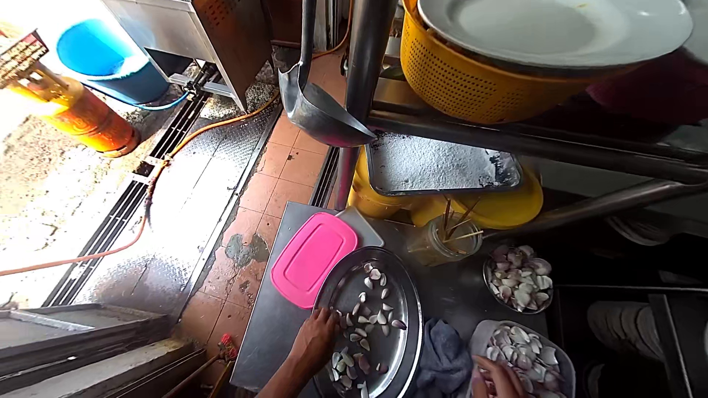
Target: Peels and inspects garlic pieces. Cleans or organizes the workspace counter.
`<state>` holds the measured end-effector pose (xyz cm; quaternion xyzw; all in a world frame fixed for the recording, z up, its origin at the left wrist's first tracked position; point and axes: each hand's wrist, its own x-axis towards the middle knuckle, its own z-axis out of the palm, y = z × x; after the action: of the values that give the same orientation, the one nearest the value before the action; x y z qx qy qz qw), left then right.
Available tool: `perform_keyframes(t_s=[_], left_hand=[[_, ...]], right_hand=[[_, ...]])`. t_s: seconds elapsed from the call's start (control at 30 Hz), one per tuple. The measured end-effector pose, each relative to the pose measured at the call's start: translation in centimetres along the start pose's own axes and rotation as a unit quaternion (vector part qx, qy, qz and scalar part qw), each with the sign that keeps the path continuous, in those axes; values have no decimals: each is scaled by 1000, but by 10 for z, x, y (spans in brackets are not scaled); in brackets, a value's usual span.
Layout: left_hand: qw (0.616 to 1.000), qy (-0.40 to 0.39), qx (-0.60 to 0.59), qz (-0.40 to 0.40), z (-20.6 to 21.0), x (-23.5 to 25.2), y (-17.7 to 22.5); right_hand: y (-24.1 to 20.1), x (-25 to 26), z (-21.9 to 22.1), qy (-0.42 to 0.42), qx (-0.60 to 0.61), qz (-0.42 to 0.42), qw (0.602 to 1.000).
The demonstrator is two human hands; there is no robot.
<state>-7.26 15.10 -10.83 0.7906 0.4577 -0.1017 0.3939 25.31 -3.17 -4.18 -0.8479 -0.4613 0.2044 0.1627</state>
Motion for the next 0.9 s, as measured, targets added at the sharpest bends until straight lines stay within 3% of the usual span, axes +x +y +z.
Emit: perform_keyframes(t_s=[0.07,0.13,0.27,0.5,0.6,0.67,0.8,0.9], left_hand=[[999,-17,3,34,17,-23,0],[998,-27,-16,59,33,-40,1],[997,41,-45,43,45,-48,7],[991,97,-73,-64,23,-46,1],[994,93,-38,-53,14,-42,-10],[995,96,4,-3,8,-31,-4],[985,22,126,113,10,10,12],[979,-16,143,146,14,34,10]], right_hand=[[-29,20,33,-72,32,-60,995],[-47,38,73,-85,23,-92,992],[-75,57,122,-94,-36,-154,983],[-105,61,147,-165,-167,-143,961],[-96,58,142,-143,-148,-136,969],[-82,50,138,-91,-72,-148,982],[-66,25,121,-70,92,-38,993],[-67,6,99,-120,236,134,955]])
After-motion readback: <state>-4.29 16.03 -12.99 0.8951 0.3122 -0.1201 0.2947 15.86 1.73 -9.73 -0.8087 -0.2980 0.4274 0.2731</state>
